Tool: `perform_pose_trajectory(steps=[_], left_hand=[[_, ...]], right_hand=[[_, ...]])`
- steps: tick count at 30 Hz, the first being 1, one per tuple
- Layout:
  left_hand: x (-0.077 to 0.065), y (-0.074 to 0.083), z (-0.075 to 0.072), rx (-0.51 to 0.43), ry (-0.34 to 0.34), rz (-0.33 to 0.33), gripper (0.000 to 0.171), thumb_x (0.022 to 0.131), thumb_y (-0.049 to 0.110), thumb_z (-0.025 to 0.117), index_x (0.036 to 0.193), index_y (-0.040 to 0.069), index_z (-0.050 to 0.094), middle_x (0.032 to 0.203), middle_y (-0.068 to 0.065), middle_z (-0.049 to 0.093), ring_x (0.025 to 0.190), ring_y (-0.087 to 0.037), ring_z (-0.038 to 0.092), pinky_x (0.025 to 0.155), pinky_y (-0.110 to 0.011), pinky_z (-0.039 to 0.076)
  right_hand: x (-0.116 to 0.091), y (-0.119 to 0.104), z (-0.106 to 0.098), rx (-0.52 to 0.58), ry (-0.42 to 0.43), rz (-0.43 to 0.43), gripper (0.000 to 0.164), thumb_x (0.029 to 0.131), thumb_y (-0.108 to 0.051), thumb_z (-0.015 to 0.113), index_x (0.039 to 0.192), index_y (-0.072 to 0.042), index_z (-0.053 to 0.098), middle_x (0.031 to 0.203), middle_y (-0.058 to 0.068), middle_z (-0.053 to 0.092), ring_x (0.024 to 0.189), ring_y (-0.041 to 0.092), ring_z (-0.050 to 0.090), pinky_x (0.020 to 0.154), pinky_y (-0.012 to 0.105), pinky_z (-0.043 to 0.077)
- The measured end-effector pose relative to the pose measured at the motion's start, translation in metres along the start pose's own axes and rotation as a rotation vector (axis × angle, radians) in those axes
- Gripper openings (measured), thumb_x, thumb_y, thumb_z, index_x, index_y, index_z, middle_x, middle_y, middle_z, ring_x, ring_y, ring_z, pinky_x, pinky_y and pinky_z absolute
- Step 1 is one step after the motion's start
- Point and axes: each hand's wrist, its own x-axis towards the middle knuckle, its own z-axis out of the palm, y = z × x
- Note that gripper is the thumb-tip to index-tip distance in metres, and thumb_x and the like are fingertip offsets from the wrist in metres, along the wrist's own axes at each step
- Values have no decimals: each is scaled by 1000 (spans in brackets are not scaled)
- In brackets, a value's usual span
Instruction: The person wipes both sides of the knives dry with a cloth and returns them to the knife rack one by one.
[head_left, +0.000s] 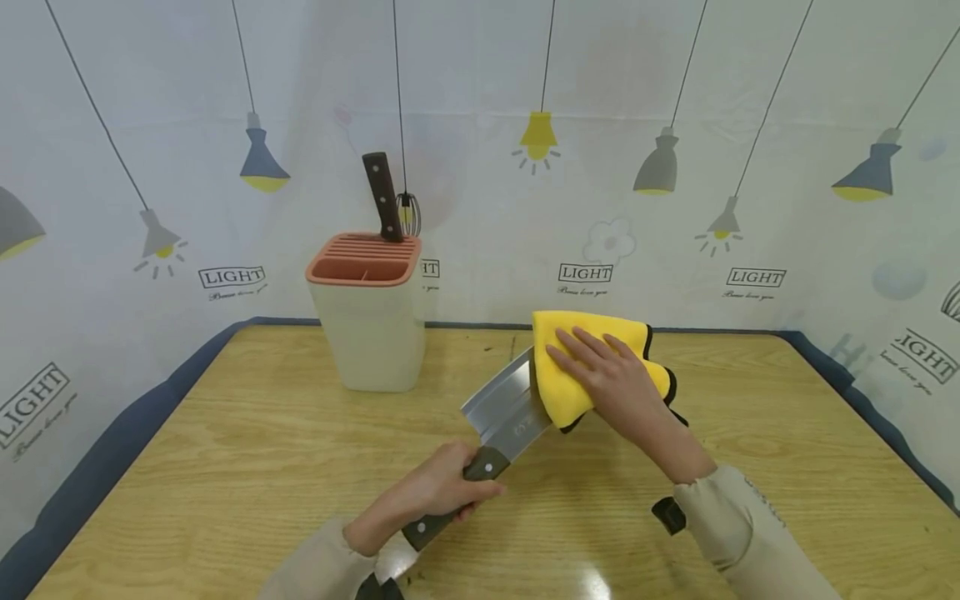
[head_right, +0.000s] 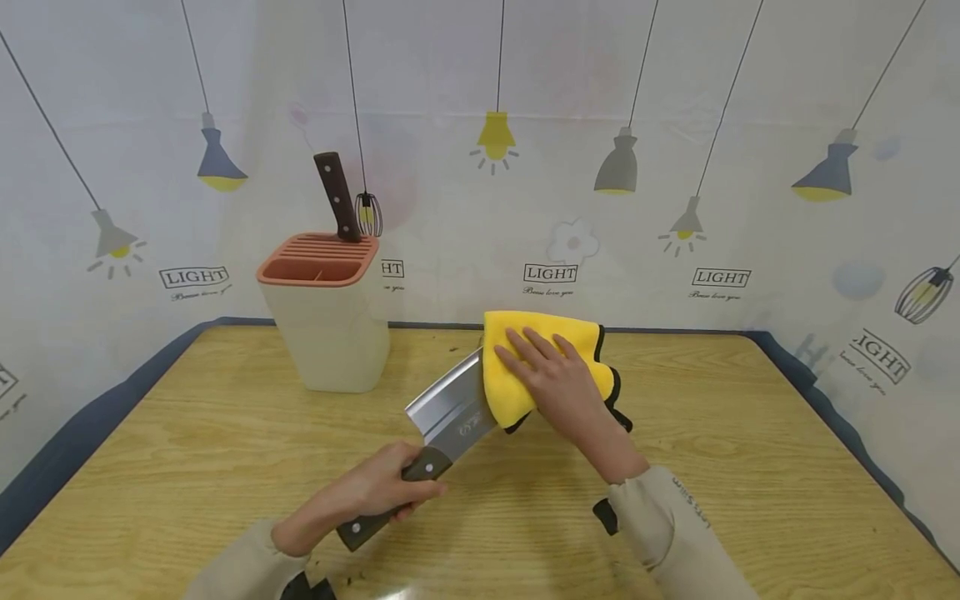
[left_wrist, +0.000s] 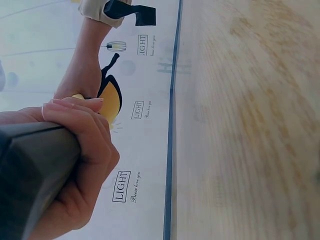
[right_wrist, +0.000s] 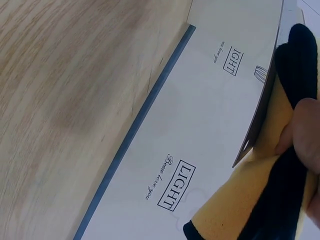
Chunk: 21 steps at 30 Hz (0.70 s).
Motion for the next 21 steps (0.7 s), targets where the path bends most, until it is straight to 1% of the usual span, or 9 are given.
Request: perform_pose_trajectory(steps=[6,12,21], left_hand=[[-1,0,-1,2,-4,4,20,83,12,60,69,3,49,45,1,45,35,-4,40,36,-18,35],[-1,1,-1,-12,-10,8,20,84,12,60,69,3,50,45,0,45,35,-4,39,36,-18,35],[0,0,0,-16,-6,3,20,83,12,61,70,3,50,45,0,45,35,-5,40,36,-19,35]], right_hand=[[-3,3,1,-1,-6,36,61,69,8,69,125,-10,52,130,12,47,117,28,45,89,47,40],[-3,3,-1,-16,-15,52,62,69,8,69,125,-10,51,130,13,46,117,29,45,89,48,40],[-1,-3,-3,-48,-31,31,62,67,5,72,123,-10,53,129,12,47,118,29,44,93,48,38]])
